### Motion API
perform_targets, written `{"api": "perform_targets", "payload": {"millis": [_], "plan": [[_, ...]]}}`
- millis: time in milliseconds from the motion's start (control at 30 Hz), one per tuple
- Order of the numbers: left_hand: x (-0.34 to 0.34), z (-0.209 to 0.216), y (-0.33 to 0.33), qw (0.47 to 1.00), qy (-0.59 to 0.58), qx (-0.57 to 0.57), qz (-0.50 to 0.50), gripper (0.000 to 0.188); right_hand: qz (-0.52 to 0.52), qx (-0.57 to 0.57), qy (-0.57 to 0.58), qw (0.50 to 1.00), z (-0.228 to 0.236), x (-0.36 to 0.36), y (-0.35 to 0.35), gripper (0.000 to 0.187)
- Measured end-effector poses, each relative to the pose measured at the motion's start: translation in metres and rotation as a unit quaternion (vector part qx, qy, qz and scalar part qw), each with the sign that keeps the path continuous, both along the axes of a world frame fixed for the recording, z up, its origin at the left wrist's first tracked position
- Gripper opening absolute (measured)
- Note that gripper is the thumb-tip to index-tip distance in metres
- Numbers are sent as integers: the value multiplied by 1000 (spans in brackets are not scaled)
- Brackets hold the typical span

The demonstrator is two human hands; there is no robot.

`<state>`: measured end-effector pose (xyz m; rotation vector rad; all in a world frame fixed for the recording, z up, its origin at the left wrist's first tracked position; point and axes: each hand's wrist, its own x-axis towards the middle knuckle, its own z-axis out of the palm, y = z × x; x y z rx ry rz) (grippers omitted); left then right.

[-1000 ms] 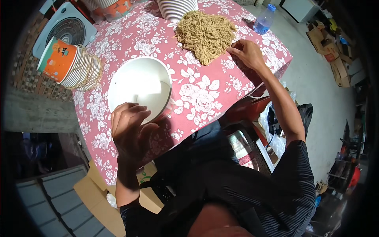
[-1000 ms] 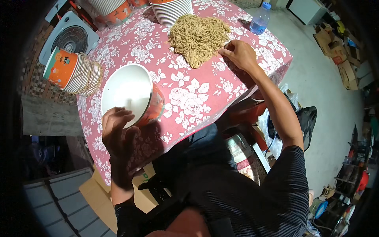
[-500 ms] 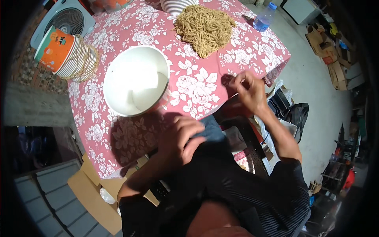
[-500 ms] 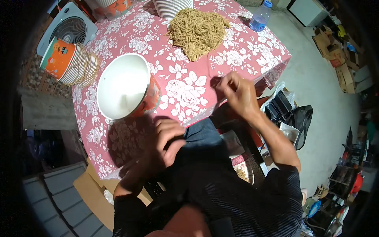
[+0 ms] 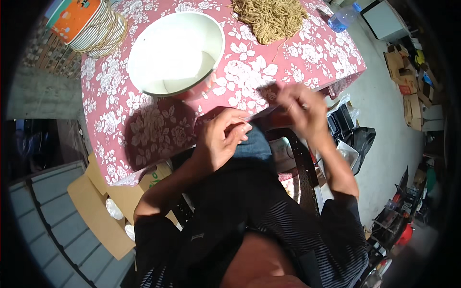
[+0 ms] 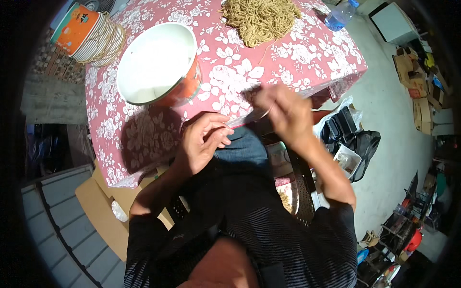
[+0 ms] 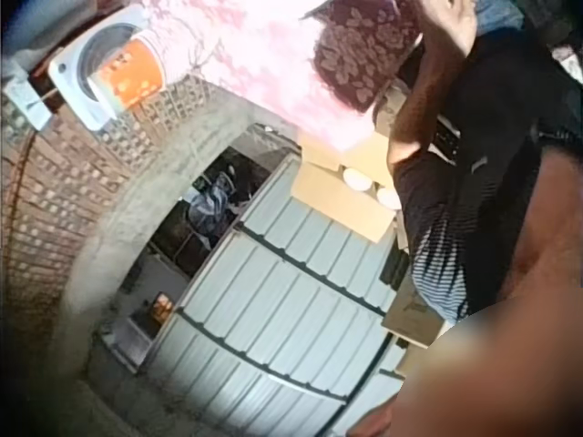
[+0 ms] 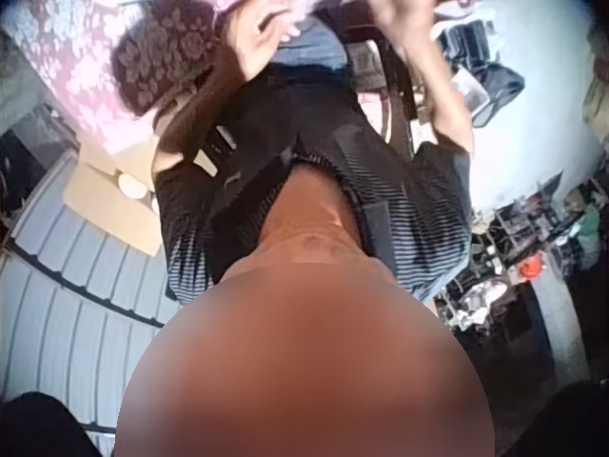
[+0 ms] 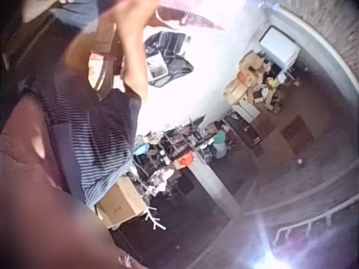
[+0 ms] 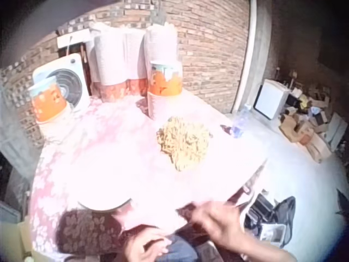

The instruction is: Threading a string through holes in the rims of paper bowls and stacking them for packaging.

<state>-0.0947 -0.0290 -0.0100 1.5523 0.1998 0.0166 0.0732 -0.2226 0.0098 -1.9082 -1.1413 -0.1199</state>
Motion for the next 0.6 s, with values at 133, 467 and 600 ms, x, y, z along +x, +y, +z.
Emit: {"api": "perform_targets", "payload": {"millis": [133, 467, 600], "plan": [[-5, -1, 1, 1000, 0, 18, -16, 23, -5, -156, 6, 988, 7, 103, 7, 26], [-42, 46, 30, 942, -141, 292, 88, 13, 213, -285, -50, 933, 15, 183, 55, 10], [-48, 72, 44, 858, -289, 381, 188, 22, 178, -246, -112, 946, 10, 159, 47, 8]]}}
